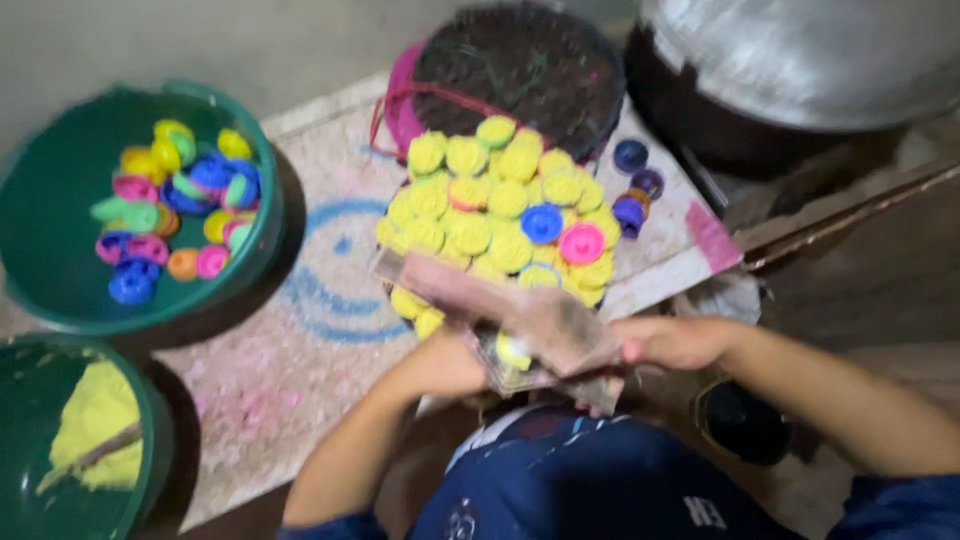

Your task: The person fills small colorful plastic molds with yellow paste using a manual plunger tool. They repeatedly scoop paste from a green basin, load the plunger, and press the paste into each mold arranged on a woven tray. The filled molds remain on the tray as the process continues.

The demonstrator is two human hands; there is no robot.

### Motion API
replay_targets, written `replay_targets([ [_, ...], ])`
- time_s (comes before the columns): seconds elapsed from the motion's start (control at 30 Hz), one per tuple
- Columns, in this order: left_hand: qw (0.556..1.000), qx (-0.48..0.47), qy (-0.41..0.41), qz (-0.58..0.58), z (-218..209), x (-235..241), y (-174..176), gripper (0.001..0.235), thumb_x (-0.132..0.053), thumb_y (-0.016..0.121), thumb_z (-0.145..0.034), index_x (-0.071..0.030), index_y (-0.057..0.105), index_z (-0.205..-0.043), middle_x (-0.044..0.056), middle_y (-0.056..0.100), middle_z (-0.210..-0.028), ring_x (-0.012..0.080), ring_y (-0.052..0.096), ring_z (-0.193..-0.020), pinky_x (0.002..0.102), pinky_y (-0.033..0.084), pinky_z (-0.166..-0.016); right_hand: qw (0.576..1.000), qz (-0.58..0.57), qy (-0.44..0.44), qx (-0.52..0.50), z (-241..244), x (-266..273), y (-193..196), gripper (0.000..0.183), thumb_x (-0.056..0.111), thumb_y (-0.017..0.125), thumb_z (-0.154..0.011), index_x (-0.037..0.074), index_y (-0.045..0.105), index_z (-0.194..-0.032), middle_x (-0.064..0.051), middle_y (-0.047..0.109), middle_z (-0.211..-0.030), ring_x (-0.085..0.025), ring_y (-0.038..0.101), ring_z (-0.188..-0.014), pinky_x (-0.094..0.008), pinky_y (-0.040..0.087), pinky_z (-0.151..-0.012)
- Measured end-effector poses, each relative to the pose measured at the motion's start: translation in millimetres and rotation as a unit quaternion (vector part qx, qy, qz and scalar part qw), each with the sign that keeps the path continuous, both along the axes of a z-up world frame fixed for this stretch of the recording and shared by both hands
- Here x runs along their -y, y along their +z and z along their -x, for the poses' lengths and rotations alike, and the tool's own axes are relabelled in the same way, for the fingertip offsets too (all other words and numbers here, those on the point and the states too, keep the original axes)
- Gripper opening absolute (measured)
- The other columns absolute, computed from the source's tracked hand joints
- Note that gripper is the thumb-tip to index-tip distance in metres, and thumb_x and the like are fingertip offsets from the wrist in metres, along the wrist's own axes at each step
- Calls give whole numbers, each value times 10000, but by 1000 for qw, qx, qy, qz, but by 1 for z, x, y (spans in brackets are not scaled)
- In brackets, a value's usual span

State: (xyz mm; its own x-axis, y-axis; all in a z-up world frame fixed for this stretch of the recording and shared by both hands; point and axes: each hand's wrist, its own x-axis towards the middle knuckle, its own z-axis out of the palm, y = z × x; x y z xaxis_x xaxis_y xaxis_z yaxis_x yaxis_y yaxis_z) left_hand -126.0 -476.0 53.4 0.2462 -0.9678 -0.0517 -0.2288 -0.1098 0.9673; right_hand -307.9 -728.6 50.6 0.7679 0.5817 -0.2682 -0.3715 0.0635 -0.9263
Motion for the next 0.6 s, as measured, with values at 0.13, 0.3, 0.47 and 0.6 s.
replay_targets([
  [0.13, 990, 3, -48, 130, -32, 24, 17, 890, -228, 858, -795, -1, 421, -1537, 152, 571, -1462, 232, 562, -1384, 389, 472, -1187, 988, -10, -144, -56, -4, 29, 10, 1100, 784, 553, -844, -71, 406, -1520, -252, 504, -1511, -321, 531, -1354, -460, 427, -1125],
  [0.3, 854, -357, -128, 357, -47, 62, 34, 1040, -313, 898, -865, -121, 244, -1651, 103, 317, -1686, 215, 326, -1546, 369, 263, -1292, 971, -191, -103, -103, 1, 30, 40, 1017, 722, 596, -915, -47, 347, -1533, -335, 576, -1362, -429, 671, -1162, -526, 548, -984],
  [0.47, 712, -530, -83, 452, -32, 85, 28, 875, -603, 655, -957, -142, 298, -1610, 136, 443, -1537, 274, 415, -1463, 419, 292, -1281, 964, -165, -69, -196, 22, 44, 24, 1004, 725, 567, -912, -119, 432, -1439, -253, 660, -1170, -349, 670, -1037, -472, 526, -934],
  [0.6, 660, -544, -76, 513, -21, 124, 9, 694, -613, 521, -1080, -45, 502, -1478, 78, 562, -1158, 245, 540, -1173, 428, 366, -1185, 972, 12, -121, -200, 15, 91, 28, 896, 675, 484, -863, 0, 483, -1453, -165, 704, -1085, -284, 683, -934, -452, 540, -864],
])
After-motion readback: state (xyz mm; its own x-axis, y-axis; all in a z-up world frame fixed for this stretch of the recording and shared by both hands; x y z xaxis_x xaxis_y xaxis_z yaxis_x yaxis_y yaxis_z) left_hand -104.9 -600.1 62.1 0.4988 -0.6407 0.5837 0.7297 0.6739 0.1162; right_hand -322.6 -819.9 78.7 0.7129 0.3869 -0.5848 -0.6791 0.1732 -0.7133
